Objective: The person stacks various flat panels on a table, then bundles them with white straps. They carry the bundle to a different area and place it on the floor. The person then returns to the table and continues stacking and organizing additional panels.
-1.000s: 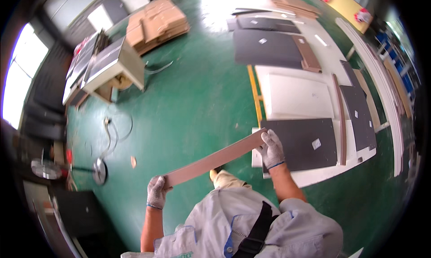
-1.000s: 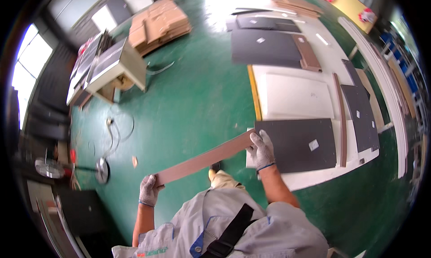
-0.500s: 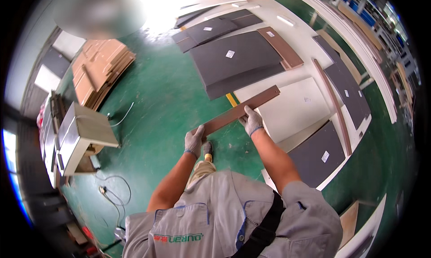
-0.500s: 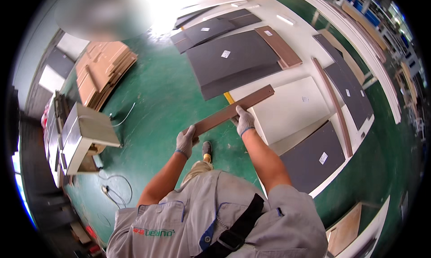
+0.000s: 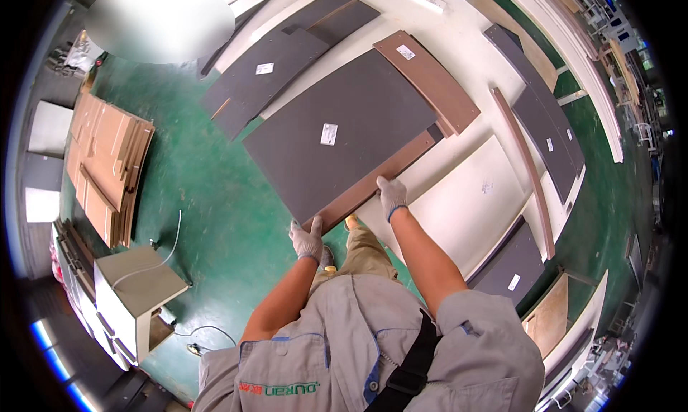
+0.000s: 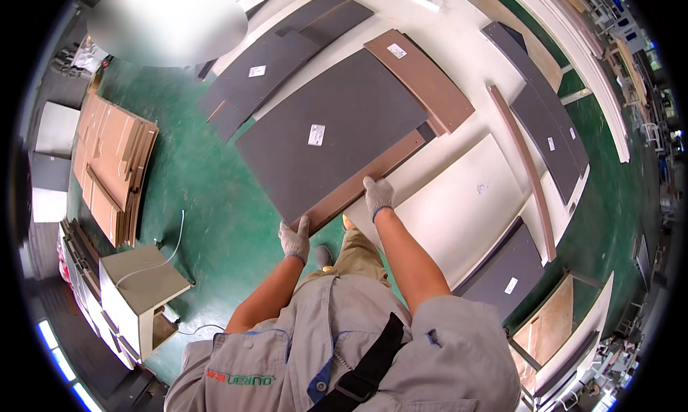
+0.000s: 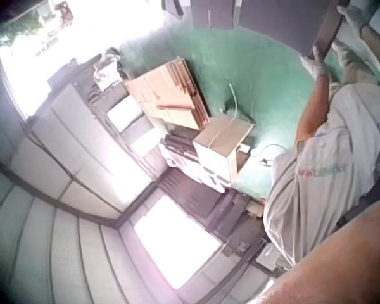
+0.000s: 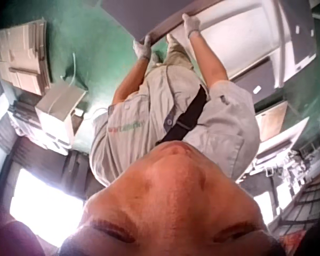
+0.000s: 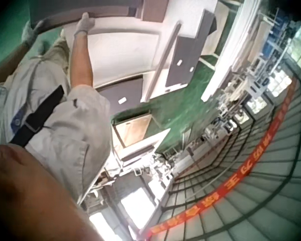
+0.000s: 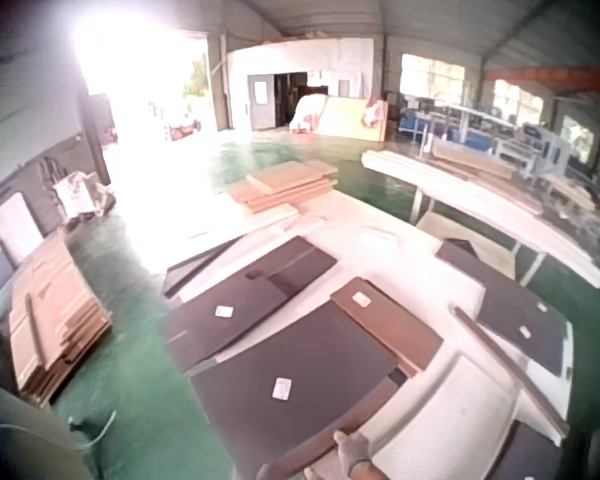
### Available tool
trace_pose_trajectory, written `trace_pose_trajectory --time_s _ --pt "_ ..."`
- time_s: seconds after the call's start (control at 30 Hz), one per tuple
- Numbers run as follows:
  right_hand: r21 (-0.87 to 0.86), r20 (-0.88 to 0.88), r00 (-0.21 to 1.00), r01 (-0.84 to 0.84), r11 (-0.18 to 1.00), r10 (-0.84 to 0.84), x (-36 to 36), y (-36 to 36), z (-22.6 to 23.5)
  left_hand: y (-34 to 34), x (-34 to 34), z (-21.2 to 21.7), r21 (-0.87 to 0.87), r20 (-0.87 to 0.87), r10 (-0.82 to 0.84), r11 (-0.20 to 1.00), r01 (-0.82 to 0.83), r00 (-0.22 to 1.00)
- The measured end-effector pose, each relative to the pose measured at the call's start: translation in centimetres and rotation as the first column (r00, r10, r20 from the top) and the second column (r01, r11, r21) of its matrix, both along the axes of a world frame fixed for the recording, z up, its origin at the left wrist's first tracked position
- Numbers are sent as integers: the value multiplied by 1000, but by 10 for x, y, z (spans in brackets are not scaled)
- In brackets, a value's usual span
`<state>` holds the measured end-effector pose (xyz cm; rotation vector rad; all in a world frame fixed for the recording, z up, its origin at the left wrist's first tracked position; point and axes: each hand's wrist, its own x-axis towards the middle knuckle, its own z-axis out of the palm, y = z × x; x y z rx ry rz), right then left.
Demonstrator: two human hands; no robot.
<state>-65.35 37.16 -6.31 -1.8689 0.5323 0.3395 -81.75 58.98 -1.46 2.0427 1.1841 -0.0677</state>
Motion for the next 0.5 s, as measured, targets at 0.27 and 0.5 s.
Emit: trace_pose_trajectory --time_s 0.27,0.5 --pt "-592 168 953 -108 798 254 183 -142 74 7 16 17 -420 35 125 902 -99 992" --pt "-643 -72 884 -396 656 463 370 -200 83 17 16 0 -506 54 80 861 -42 995"
